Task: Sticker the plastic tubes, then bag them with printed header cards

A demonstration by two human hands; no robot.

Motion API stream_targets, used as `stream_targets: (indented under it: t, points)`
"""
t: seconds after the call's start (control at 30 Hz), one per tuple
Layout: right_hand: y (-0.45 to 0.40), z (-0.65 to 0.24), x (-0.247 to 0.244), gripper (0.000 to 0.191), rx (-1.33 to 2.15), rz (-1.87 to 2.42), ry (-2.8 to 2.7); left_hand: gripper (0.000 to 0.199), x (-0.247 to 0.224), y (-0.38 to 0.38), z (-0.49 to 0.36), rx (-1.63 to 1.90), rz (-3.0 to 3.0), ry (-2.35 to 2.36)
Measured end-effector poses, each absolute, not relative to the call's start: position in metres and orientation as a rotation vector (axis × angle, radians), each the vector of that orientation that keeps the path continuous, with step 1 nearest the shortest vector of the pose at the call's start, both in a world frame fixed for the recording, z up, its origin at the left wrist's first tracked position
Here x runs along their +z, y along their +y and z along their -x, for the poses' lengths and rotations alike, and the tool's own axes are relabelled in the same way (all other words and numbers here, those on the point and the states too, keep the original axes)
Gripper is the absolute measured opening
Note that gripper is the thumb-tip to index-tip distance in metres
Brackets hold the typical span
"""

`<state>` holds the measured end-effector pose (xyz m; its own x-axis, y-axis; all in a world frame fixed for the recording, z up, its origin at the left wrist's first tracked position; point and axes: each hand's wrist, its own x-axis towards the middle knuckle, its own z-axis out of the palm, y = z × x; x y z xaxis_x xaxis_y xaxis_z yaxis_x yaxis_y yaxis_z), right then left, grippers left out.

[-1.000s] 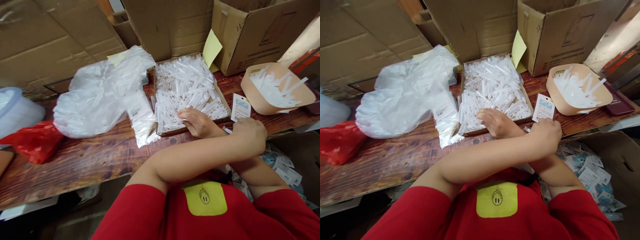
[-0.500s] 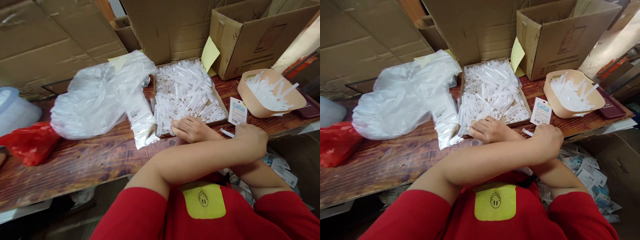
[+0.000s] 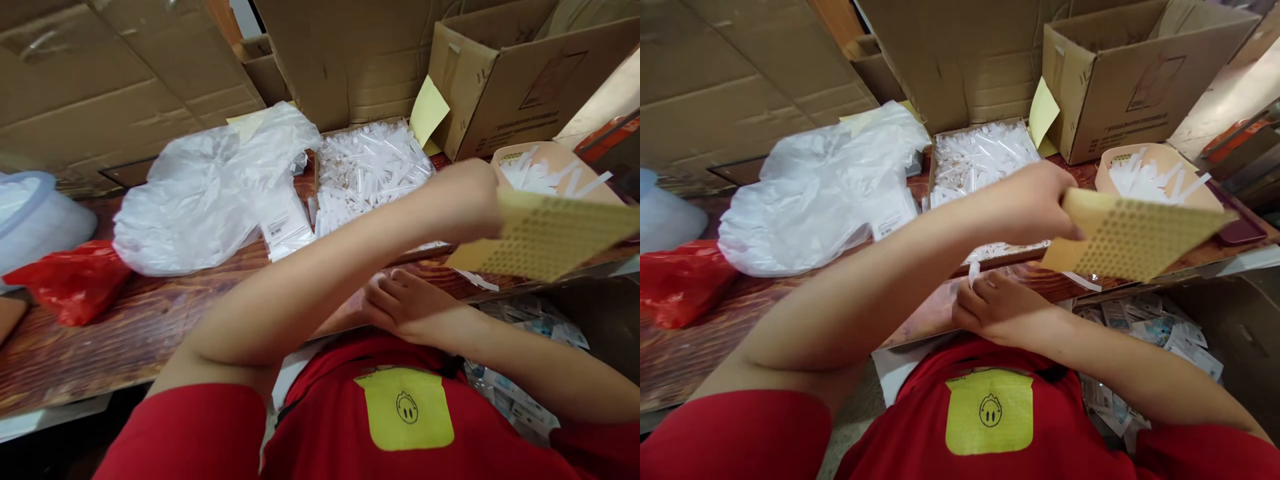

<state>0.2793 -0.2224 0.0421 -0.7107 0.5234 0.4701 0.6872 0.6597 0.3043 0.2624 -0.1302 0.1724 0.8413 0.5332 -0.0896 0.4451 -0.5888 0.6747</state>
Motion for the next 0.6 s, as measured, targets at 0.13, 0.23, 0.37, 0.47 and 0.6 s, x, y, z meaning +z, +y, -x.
stream_targets:
  t: [0.13, 0.23, 0.37, 0.47, 0.6]
  points:
    - [-0.232, -0.291, 0.045, 0.031, -0.566, 0.968, -2.576, 0.021, 0.164, -0.085, -0.252, 0.525, -1.816, 0.779]
    - [-0.233, -0.298, 0.040, 0.031, -0.561, 0.971, -2.497, 0.021, 0.139, -0.063, -0.254, 0.456, -1.462, 0.672]
    - [-0.235, -0.305, 0.034, 0.028, -0.491, 0.981, -2.403, 0.019, 0.108, -0.061, -0.265, 0.426, -1.200, 0.822]
    - [-0.240, -0.310, 0.031, 0.026, -0.474, 0.977, -2.311, 0.023, 0.097, -0.071, -0.272, 0.439, -1.080, 0.878]
    - [-0.245, -0.318, 0.028, 0.031, -0.451, 1.016, -2.213, 0.021, 0.087, -0.079, -0.279, 0.536, -1.012, 0.888]
